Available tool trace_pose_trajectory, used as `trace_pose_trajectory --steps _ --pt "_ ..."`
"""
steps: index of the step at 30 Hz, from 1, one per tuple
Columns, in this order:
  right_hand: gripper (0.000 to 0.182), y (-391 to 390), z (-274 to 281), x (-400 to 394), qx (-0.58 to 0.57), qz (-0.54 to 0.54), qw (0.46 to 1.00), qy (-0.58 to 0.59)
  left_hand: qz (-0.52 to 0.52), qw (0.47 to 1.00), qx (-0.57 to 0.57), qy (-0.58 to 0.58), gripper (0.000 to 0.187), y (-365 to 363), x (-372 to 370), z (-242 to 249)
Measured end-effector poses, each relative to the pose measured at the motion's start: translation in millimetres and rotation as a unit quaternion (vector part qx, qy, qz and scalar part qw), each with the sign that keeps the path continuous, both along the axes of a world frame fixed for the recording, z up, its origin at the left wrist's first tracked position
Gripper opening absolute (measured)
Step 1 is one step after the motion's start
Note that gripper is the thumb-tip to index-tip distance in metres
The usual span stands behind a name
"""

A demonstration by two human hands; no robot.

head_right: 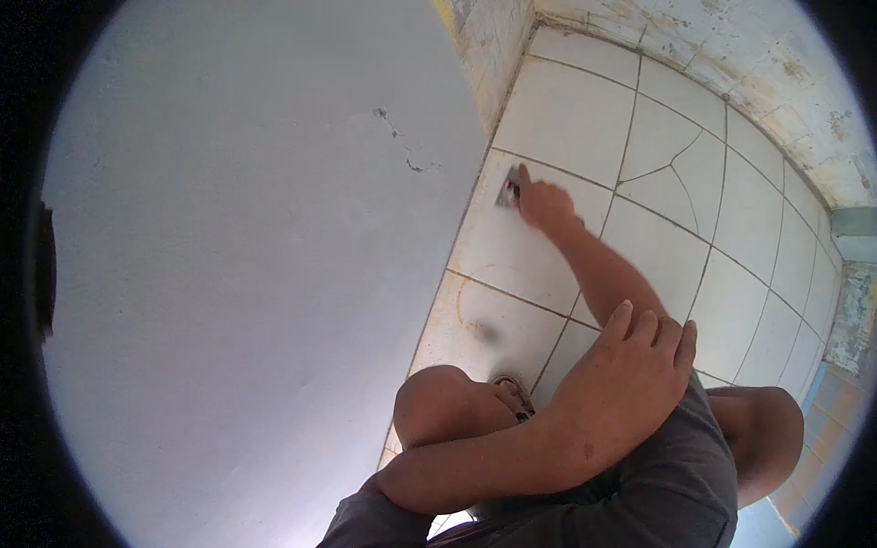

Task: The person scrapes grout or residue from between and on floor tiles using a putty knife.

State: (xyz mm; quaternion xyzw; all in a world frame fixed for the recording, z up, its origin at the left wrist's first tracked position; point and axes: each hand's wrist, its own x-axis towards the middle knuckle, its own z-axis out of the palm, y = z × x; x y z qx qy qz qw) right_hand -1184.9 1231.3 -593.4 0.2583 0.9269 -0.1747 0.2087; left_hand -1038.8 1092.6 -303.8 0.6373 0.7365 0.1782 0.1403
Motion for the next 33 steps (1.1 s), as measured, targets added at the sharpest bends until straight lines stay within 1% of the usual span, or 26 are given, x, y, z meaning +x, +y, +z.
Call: trace_pose_trajectory --steps 1,3,4,6,7,10,11,13,14,15,17,18,19,21,22,23,24,25,26,27,29,30,31,32,33 --pt "0.078 13.6 -0.3 -15.3 0.022 0.005 1.000 0.012 0.012 1.000 0.012 -0.001 0.052 -0.8 -6.0 3.2" --pt "0.073 38.9 10.0 -38.8 0.041 0.063 0.997 0.027 0.025 0.999 0.019 -0.005 0.051 -3.1 -19.6 7.1" --pt "0.073 47.2 7.7 -47.7 0.036 0.064 0.997 0.024 0.048 0.998 0.040 -0.002 0.051 -4.4 -27.4 8.6" --pt "0.066 62.1 5.4 -64.2 0.077 0.158 0.984 -0.035 0.079 0.995 0.065 0.004 0.050 -4.2 -39.1 7.1" --pt "0.066 67.5 6.0 -71.4 0.075 0.159 0.984 -0.037 0.080 0.995 0.063 0.002 0.050 -4.3 -42.6 5.4" --pt "0.064 79.1 3.2 -92.3 0.116 0.192 0.974 0.030 0.083 0.994 0.070 -0.002 0.050 -3.2 -50.8 -0.9" --pt "0.064 78.5 3.9 -96.8 0.112 0.193 0.974 0.030 0.093 0.993 0.073 0.000 0.051 -3.1 -52.3 -2.3" --pt "0.057 73.9 23.1 -105.0 0.065 0.212 0.975 -0.027 0.107 0.992 0.072 -0.002 0.052 -3.8 -55.7 -4.4" --pt "0.051 55.0 39.5 -103.8 0.072 0.232 0.968 -0.061 0.101 0.992 0.073 -0.018 0.054 -4.7 -57.7 -3.7" --pt "0.051 38.7 36.5 -95.0 0.075 0.232 0.968 -0.060 0.094 0.992 0.078 -0.029 0.056 -3.4 -60.1 -2.4" --pt "0.045 17.6 20.8 -87.9 0.097 0.346 0.933 -0.039 0.090 0.990 0.097 -0.041 0.057 3.1 -62.3 -5.5" --pt "0.037 22.2 18.7 -84.6 0.100 0.350 0.931 -0.014 0.090 0.988 0.104 -0.063 0.059 2.9 -60.7 -6.9" --pt "0.037 32.3 16.6 -88.5 0.097 0.347 0.933 -0.014 0.088 0.989 0.101 -0.064 0.059 0.3 -58.7 -8.2" --pt "0.032 49.1 25.8 -100.2 0.099 0.299 0.949 0.002 0.100 0.991 0.084 -0.021 0.057 -5.2 -61.9 0.3" --pt "0.029 43.7 29.0 -103.2 0.115 0.313 0.942 -0.034 0.103 0.991 0.083 -0.020 0.057 -7.3 -61.6 0.5" --pt "0.029 31.7 16.7 -102.0 0.117 0.311 0.942 -0.033 0.096 0.992 0.084 -0.019 0.058 -8.9 -61.0 2.2" --pt "0.029 15.0 -5.7 -98.5 0.112 0.338 0.934 -0.033 0.088 0.992 0.091 -0.015 0.058 -7.8 -60.9 4.8" --pt "0.029 3.5 -14.0 -93.8 0.108 0.364 0.925 -0.033 0.086 0.991 0.099 -0.010 0.058 -5.9 -60.2 6.1" --pt "0.023 -3.5 9.7 -82.8 0.122 0.407 0.905 -0.008 0.084 0.992 0.091 -0.016 0.058 -4.3 -58.7 5.7" --pt "0.023 7.7 15.9 -89.3 0.126 0.407 0.905 -0.005 0.084 0.993 0.082 -0.023 0.057 -3.7 -59.2 4.7" --pt "0.018 26.4 17.1 -98.9 0.117 0.368 0.922 -0.026 0.097 0.992 0.077 -0.004 0.057 -10.4 -58.2 8.7" --pt "0.016 35.0 15.5 -101.9 0.099 0.352 0.931 -0.013 0.117 0.990 0.075 0.012 0.056 -12.9 -56.0 10.7" --pt "0.016 21.0 9.4 -98.0 0.094 0.358 0.929 -0.014 0.123 0.990 0.070 0.009 0.056 -15.1 -52.6 11.5" --pt "0.017 8.4 -1.3 -96.8 0.065 0.341 0.936 -0.054 0.108 0.992 0.067 0.017 0.055 -15.2 -51.0 13.3" --pt "0.017 -2.0 -0.7 -92.3 0.039 0.321 0.942 -0.094 0.092 0.993 0.066 0.026 0.055 -14.1 -49.0 16.9"
